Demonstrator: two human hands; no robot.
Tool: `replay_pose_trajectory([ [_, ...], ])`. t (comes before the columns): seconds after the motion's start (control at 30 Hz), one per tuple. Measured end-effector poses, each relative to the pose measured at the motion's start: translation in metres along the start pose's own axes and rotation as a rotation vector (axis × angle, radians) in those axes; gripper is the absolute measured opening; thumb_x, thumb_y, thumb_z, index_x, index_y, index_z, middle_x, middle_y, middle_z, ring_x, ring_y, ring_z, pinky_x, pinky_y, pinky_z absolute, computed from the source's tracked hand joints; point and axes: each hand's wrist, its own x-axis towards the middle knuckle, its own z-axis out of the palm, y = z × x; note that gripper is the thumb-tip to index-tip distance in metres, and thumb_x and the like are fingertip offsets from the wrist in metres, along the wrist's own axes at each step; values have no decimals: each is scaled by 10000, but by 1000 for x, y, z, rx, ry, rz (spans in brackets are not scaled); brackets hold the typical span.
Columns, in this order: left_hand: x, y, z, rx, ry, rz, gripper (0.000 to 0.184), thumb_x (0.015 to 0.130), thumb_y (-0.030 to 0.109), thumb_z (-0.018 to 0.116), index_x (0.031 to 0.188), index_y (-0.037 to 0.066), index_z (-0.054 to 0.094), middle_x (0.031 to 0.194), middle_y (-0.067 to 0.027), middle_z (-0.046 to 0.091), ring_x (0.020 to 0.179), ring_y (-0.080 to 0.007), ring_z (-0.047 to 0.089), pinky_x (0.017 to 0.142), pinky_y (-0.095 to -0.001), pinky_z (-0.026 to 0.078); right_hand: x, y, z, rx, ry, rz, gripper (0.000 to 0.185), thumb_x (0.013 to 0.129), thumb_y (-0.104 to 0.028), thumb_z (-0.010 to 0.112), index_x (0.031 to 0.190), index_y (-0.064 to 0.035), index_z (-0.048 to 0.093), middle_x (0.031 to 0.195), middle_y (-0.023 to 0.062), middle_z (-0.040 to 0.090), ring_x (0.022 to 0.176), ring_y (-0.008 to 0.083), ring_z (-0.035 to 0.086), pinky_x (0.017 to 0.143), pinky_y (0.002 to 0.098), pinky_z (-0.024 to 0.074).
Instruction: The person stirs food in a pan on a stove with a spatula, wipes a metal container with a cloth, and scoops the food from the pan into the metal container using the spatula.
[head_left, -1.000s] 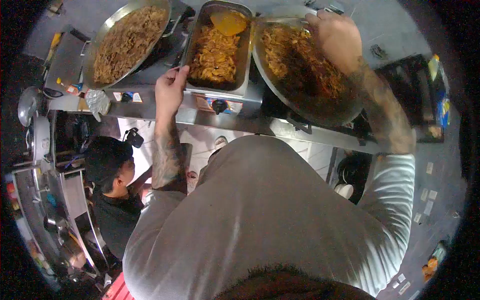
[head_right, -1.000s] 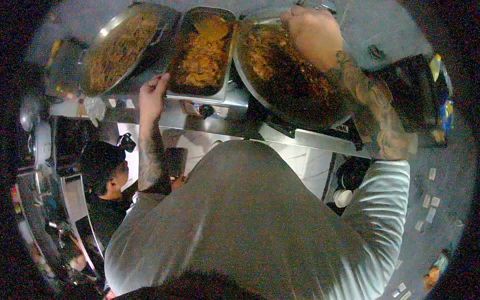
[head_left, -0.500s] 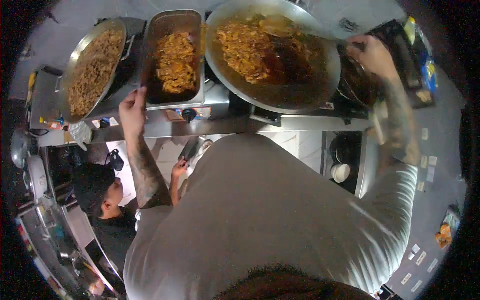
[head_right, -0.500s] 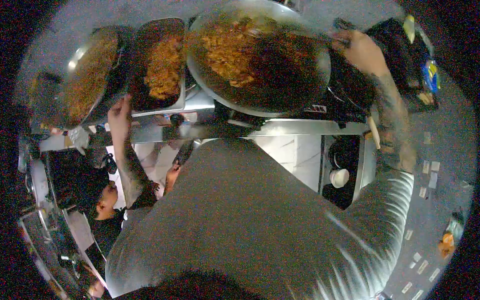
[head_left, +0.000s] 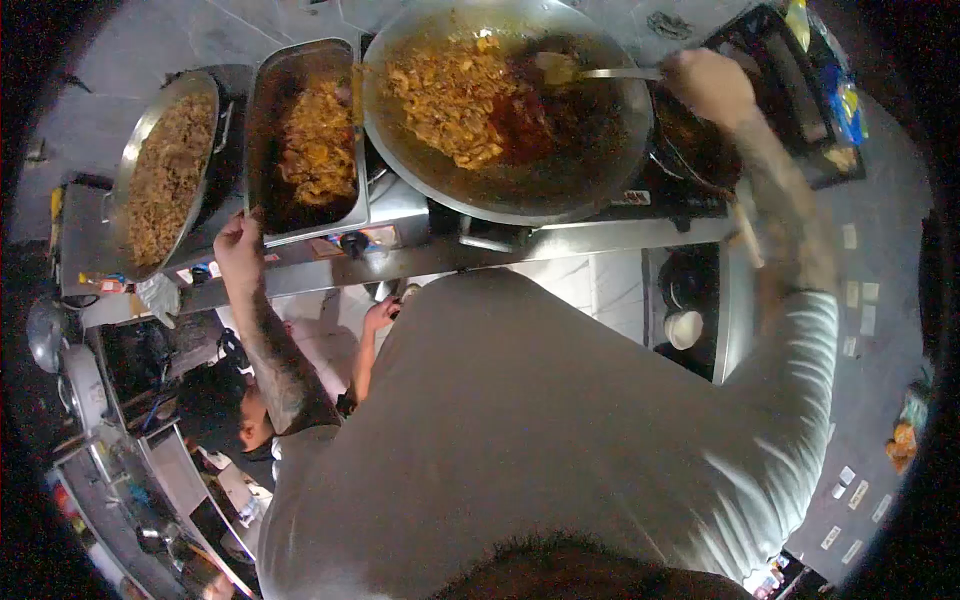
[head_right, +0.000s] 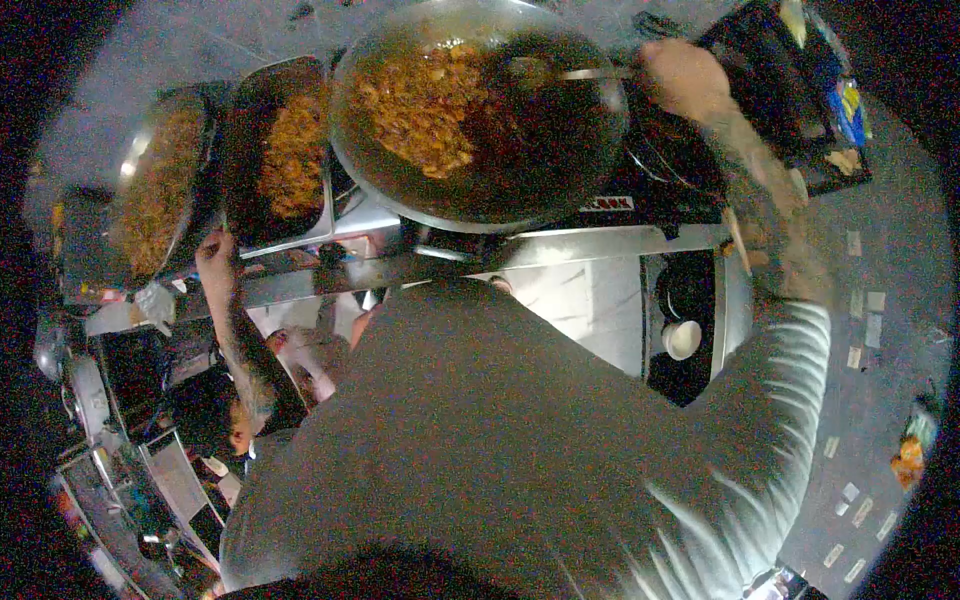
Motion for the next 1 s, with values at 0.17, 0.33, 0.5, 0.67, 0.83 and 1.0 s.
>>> replay_pose_trajectory([
  [0.17, -2, 5, -3, -44, -60, 29, 232, 864, 197, 653, 712, 35, 591, 662, 47, 488, 540, -35, 362, 424, -211, 308, 52, -47, 103, 441, 76, 60, 274, 820, -284, 650, 1054, -147, 685, 958, 155, 670, 889, 339, 645, 760, 425, 517],
  [0.33, 0, 3, -2, -3, -2, 5, 226, 859, 190, 663, 708, 44, 582, 643, 51, 481, 533, -29, 365, 405, -215, 309, 41, -86, 84, 774, 104, -32, 277, 827, -281, 651, 1050, -120, 684, 997, 138, 680, 885, 319, 658, 775, 424, 525],
  [0.5, -5, 12, 0, -32, -36, 15, 234, 860, 197, 669, 699, 61, 568, 630, 55, 475, 524, -30, 367, 378, -216, 338, 31, -102, 82, 975, -3, -71, 315, 840, -278, 643, 1116, -128, 672, 1013, 135, 689, 889, 288, 668, 809, 397, 522],
  [0.67, 1, 6, -5, 95, -89, 107, 219, 870, 193, 662, 713, 65, 579, 628, 61, 460, 517, -37, 351, 458, -215, 243, 8, -107, 58, 1058, 15, 9, 334, 846, -291, 668, 1120, -100, 676, 952, 132, 702, 765, 191, 653, 739, 321, 500],
  [0.83, 3, 1, -6, 9, -133, 76, 212, 870, 186, 655, 727, 40, 600, 644, 63, 467, 560, -33, 364, 501, -203, 254, -12, -91, 50, 1030, 2, 85, 352, 852, -267, 667, 1138, -63, 659, 944, 123, 706, 757, 176, 652, 744, 308, 499],
  [1.0, -3, 9, -6, 51, -119, 79, 186, 872, 171, 641, 778, 10, 635, 681, 63, 494, 617, -34, 379, 556, -204, 280, -12, -55, 84, 1157, 127, 87, 274, 861, -179, 670, 1083, -19, 669, 917, 103, 703, 809, 148, 640, 764, 283, 490],
])
